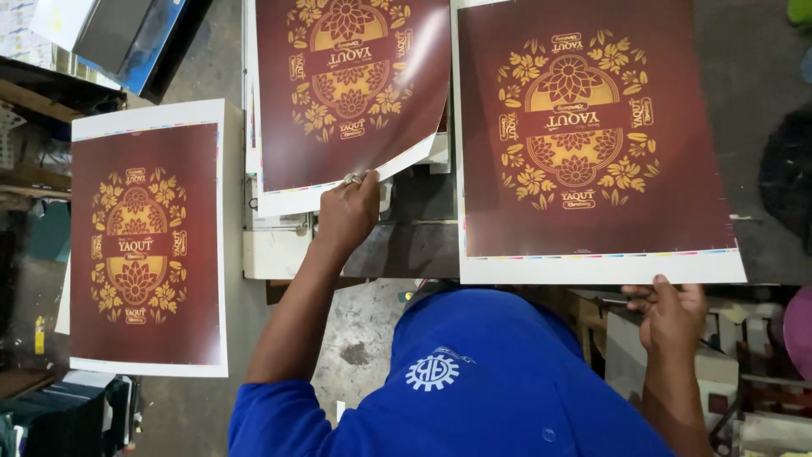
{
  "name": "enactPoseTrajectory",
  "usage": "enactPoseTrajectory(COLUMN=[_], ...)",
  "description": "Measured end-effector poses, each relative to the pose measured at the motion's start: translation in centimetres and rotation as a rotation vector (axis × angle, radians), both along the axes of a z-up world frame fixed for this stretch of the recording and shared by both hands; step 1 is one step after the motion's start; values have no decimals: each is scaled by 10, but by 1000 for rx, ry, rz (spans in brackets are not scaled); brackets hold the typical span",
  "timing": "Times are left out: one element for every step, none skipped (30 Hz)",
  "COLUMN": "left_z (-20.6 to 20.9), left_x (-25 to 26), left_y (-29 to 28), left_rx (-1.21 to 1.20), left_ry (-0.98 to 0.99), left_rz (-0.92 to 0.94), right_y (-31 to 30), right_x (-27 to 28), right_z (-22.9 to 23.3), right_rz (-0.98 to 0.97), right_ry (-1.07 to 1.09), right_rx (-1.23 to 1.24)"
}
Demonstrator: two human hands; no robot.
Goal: The person repeatedly picks up large printed sheets from a pile on a table and places them onto a stack on a machine. The sheets feature a maroon background with a gold design. The person handles the sheets by hand, aligning them as they build the stack.
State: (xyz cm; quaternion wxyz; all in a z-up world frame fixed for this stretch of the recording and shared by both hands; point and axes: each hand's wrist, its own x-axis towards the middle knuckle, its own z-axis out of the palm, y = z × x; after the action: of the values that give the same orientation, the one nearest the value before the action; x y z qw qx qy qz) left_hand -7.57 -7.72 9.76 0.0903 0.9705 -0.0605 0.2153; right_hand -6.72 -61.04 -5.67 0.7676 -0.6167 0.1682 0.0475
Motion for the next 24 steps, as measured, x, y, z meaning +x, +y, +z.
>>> enactPoseTrajectory(left_z=[0,1,1,2,2,2,4,6,8,10,13,14,5,-4,-13,-15,-16,-18,-24,-29,-33,-30,-26,-22], left_x=[0,0,0,1,2,3,3,4,6,5,5,3,1,-2,-5,-4,-4,-3,-4,-3,-2,0,1,4], left_y=[1,1,2,2,2,2,1,1,0,-2,-4,-5,-10,-15,-20,-34,-49,-64,-81,-98,-114,-121,-127,-135], left_rx=[0,-16,-32,-32,-27,-22,-22,-14,-7,-4,14,30,31,18,4,4,-1,-7,-10,-29,-48,-47,-84,-122], left_ry=[-2,-13,-24,-26,-26,-27,-28,-32,-36,-41,-94,-145,-148,-115,-82,-81,-50,-21,-22,-13,-5,-5,-21,-39], left_rz=[7,8,9,13,8,0,2,9,15,15,-18,-49,-46,-102,-159,-153,-252,-354,-351,-362,-373,-373,-422,-473], right_y=[2,4,6,12,18,24,23,23,22,24,26,28,34,40,47,68,89,109,125,142,159,165,170,175], right_x=[6,13,19,30,42,52,61,70,80,81,82,83,78,74,69,66,63,59,56,55,53,52,50,50], right_z=[-7,-13,-20,-18,-16,-15,-15,-16,-16,-12,-9,-5,-8,-11,-14,2,17,33,38,43,48,41,33,25], right_rz=[7,9,10,14,28,39,41,75,109,109,110,113,116,136,155,161,304,444,446,616,784,784,734,680], right_ry=[-2,30,63,61,67,73,71,90,110,104,155,208,205,211,216,217,178,136,136,68,2,1,58,113], right_rx=[0,-15,-29,-29,-42,-54,-54,-10,33,35,1,-35,-35,-76,-118,-119,-137,-157,-160,-8,146,146,213,278])
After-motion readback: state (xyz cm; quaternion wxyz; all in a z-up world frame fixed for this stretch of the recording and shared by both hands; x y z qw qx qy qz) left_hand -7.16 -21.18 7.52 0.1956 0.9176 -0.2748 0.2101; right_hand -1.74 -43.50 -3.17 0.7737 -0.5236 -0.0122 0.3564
